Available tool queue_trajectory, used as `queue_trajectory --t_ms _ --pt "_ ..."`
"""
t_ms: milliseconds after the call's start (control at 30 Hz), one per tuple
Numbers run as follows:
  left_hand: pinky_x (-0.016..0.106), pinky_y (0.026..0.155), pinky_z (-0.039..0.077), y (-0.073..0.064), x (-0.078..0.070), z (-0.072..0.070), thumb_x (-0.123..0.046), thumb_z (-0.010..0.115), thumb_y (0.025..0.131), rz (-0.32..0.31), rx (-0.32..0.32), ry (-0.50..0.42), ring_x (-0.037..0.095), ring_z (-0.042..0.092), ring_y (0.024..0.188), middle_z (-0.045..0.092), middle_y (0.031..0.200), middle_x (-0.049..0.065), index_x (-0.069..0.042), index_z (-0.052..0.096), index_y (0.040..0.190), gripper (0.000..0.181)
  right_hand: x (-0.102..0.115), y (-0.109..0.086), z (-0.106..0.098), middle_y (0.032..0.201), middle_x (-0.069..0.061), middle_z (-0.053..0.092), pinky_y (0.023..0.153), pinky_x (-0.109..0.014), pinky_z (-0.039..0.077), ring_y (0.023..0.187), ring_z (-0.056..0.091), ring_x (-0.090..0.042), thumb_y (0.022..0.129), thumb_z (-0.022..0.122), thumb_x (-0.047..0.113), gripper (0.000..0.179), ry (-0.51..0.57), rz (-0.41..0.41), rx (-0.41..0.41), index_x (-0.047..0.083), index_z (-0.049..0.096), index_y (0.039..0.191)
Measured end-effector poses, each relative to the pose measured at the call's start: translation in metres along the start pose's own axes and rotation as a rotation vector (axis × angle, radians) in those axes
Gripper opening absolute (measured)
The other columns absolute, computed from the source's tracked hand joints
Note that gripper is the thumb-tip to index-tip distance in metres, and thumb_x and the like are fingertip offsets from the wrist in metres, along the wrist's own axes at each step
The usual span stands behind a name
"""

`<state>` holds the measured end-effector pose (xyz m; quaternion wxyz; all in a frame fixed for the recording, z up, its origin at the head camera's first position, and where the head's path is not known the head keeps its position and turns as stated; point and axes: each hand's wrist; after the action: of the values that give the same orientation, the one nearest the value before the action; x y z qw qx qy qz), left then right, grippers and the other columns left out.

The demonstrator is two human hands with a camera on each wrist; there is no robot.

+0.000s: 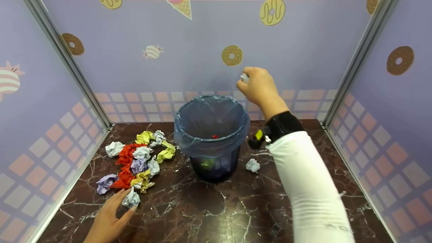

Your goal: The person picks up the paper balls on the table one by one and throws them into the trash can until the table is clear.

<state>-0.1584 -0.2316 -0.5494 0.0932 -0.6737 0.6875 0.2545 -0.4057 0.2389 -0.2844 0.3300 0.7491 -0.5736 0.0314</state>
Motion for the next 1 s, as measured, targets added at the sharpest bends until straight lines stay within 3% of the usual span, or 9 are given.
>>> queue_trajectory --t_ms 267,433,733,1000 --pt "0.077 0.109 0.035 -0.005 0.018 -0.004 -0.040 0.072 0.093 -0.052 -0.041 -0.012 0.051 0.045 0.142 0.050 0.156 0.021 -0.018 0.052 0.151 0.065 0.046 0.013 0.017 0.092 -0.009 0.057 0.069 -0.037 0.042 0.081 0.051 -0.025 0.086 0.061 0.018 0.008 0.057 -0.054 0.102 0.011 0.059 0.089" --pt "0.077 0.108 0.036 -0.009 0.024 -0.004 -0.039 0.072 0.094 -0.077 -0.051 -0.031 0.051 0.046 0.142 0.048 0.156 0.024 -0.017 0.051 0.152 0.066 0.065 0.015 0.031 0.095 -0.008 0.058 0.069 -0.037 0.044 0.083 0.053 -0.025 0.084 0.067 0.019 0.016 0.059 -0.117 0.160 0.009 0.059 0.093" --pt "0.075 0.106 0.039 -0.014 0.029 -0.005 -0.038 0.071 0.094 -0.098 -0.041 -0.039 0.049 0.046 0.142 0.048 0.156 0.023 -0.017 0.051 0.152 0.065 0.076 0.013 0.057 0.110 -0.013 0.061 0.075 -0.039 0.049 0.094 0.056 -0.028 0.081 0.073 0.022 0.034 0.044 -0.167 0.326 0.007 0.063 0.110" --pt "0.074 0.105 0.040 -0.014 0.031 -0.006 -0.038 0.070 0.095 -0.122 -0.038 -0.044 0.049 0.046 0.142 0.048 0.156 0.023 -0.018 0.050 0.153 0.064 0.080 0.011 0.067 0.113 -0.015 0.062 0.075 -0.039 0.050 0.094 0.057 -0.028 0.081 0.071 0.019 0.035 0.041 -0.180 0.383 0.006 0.064 0.113"
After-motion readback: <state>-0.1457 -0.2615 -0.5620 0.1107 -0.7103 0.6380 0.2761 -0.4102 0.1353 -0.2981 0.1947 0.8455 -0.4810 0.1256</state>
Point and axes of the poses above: each hand's wrist, its own y-axis towards the middle knuckle, its own z-axis out of the palm, x = y × z
